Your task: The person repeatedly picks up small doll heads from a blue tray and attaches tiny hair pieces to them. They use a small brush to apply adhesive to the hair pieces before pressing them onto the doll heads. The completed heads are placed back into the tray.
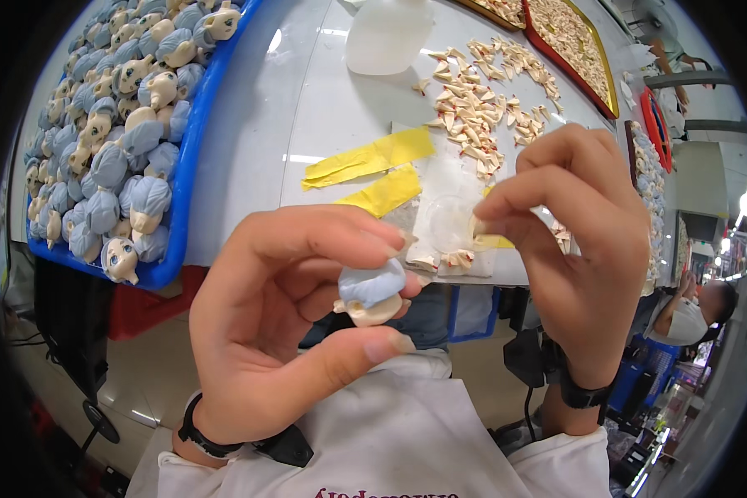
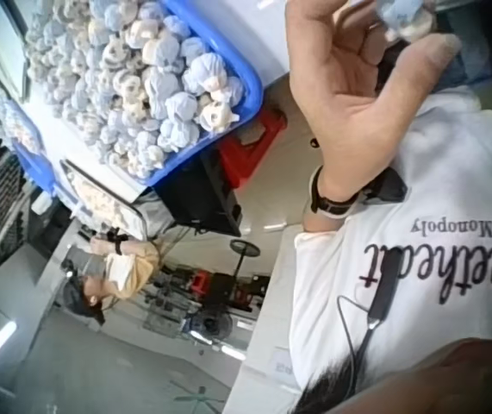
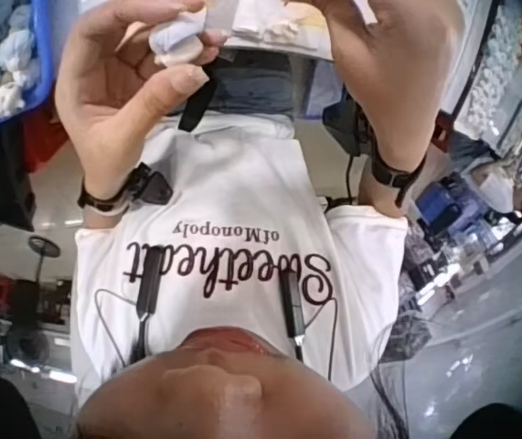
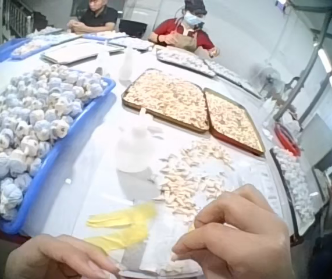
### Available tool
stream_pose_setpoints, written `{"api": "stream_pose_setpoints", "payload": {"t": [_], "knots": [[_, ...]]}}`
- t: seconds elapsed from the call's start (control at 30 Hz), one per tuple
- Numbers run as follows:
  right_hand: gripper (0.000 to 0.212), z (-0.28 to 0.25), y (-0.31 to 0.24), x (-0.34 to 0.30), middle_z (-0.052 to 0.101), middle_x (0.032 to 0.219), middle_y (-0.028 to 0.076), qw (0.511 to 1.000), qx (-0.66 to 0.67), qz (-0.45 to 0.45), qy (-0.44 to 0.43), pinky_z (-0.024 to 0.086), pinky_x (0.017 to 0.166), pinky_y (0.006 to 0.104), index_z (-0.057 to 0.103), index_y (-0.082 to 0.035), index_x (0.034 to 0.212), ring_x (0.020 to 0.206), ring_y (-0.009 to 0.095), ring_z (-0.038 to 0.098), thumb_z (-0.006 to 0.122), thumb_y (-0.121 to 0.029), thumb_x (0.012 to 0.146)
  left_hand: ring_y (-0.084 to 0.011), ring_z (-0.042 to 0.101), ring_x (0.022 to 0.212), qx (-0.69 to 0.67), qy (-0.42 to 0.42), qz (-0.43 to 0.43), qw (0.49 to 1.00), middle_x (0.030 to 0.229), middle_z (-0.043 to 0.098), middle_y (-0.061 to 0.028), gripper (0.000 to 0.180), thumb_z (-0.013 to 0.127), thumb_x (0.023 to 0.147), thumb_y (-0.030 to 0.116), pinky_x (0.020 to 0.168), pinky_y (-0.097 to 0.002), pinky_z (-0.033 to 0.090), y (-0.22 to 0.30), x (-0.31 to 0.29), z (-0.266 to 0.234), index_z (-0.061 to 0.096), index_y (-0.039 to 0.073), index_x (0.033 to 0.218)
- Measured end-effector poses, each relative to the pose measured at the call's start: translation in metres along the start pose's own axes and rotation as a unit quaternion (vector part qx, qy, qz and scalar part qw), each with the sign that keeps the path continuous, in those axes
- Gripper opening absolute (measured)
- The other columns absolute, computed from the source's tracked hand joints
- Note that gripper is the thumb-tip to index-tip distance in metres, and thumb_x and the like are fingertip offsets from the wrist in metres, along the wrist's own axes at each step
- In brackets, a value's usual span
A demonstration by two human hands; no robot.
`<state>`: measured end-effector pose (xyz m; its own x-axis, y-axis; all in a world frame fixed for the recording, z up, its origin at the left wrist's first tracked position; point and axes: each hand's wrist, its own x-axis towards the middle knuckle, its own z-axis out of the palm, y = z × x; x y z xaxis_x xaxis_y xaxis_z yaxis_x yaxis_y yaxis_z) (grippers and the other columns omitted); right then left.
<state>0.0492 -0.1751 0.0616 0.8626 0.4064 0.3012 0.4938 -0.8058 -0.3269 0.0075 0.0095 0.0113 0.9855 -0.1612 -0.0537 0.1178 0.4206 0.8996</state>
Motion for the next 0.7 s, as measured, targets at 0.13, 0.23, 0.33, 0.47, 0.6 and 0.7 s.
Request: {"api": "stream_pose_setpoints", "payload": {"t": [0.13, 0.23, 0.33, 0.47, 0.6, 0.7], "knots": [[0.019, 0.005, 0.002, -0.005, 0.048, 0.072, 0.006, 0.998, 0.052, 0.029, 0.036, 0.036, 0.062, 0.0264, 0.059, -0.001, 0.07, 0.07, 0.018, 0.047, 0.062, 0.01, 0.054, -0.021, 0.06, 0.08, -0.007, -0.03, 0.035, 0.999, 0.099, 0.055, -0.017, 0.044, 0.076, 0.067, 0.016, 0.065, -0.0239, 0.049, -0.004, -0.002, -0.003, 0.049, 0.001, 0.098], [0.019, 0.002, -0.002, -0.019, 0.047, 0.074, 0.006, 0.978, 0.185, 0.063, 0.067, 0.035, 0.062, 0.0245, 0.057, -0.001, 0.071, 0.07, 0.015, 0.045, 0.062, 0.009, 0.055, -0.0199, 0.06, 0.076, 0.022, -0.03, 0.043, 0.998, 0.098, 0.055, -0.0169, 0.045, 0.077, 0.066, 0.019, 0.062, -0.0238, 0.049, -0.003, -0.002, -0.003, 0.051, 0.001, 0.098], [0.018, -0.001, -0.008, -0.03, 0.047, 0.077, 0.007, 0.947, 0.305, 0.084, 0.061, 0.034, 0.062, 0.0217, 0.054, -0.003, 0.072, 0.069, 0.012, 0.044, 0.068, 0.001, 0.06, -0.0189, 0.06, 0.074, 0.037, 0.004, 0.015, 0.999, 0.098, 0.055, -0.0169, 0.047, 0.077, 0.065, 0.021, 0.062, -0.0247, 0.049, 0.003, -0.001, 0.008, 0.053, 0.0, 0.099], [0.022, 0.003, -0.015, -0.039, 0.048, 0.079, 0.008, 0.917, 0.392, 0.058, 0.042, 0.035, 0.061, 0.021, 0.053, -0.006, 0.074, 0.07, 0.012, 0.045, 0.073, -0.007, 0.066, -0.0192, 0.058, 0.077, 0.107, -0.085, 0.09, 0.987, 0.098, 0.055, -0.0171, 0.046, 0.076, 0.067, 0.022, 0.064, -0.0264, 0.05, -0.003, 0.0, -0.005, 0.054, -0.001, 0.1], [0.022, 0.013, -0.022, -0.043, 0.049, 0.078, 0.008, 0.904, 0.421, 0.057, 0.044, 0.037, 0.061, 0.0224, 0.053, -0.007, 0.076, 0.069, 0.013, 0.046, 0.074, -0.008, 0.068, -0.0207, 0.058, 0.08, 0.203, -0.13, 0.184, 0.953, 0.096, 0.054, -0.0167, 0.043, 0.075, 0.069, 0.02, 0.065, -0.0276, 0.05, -0.007, 0.003, -0.012, 0.054, -0.001, 0.099], [0.022, 0.022, -0.025, -0.047, 0.049, 0.078, 0.008, 0.894, 0.438, 0.073, 0.062, 0.038, 0.061, 0.0234, 0.054, -0.007, 0.077, 0.067, 0.014, 0.046, 0.073, -0.006, 0.067, -0.0201, 0.057, 0.079, 0.233, -0.129, 0.186, 0.946, 0.093, 0.054, -0.0154, 0.039, 0.075, 0.069, 0.017, 0.065, -0.027, 0.049, -0.005, 0.002, -0.01, 0.055, -0.001, 0.098]]}}
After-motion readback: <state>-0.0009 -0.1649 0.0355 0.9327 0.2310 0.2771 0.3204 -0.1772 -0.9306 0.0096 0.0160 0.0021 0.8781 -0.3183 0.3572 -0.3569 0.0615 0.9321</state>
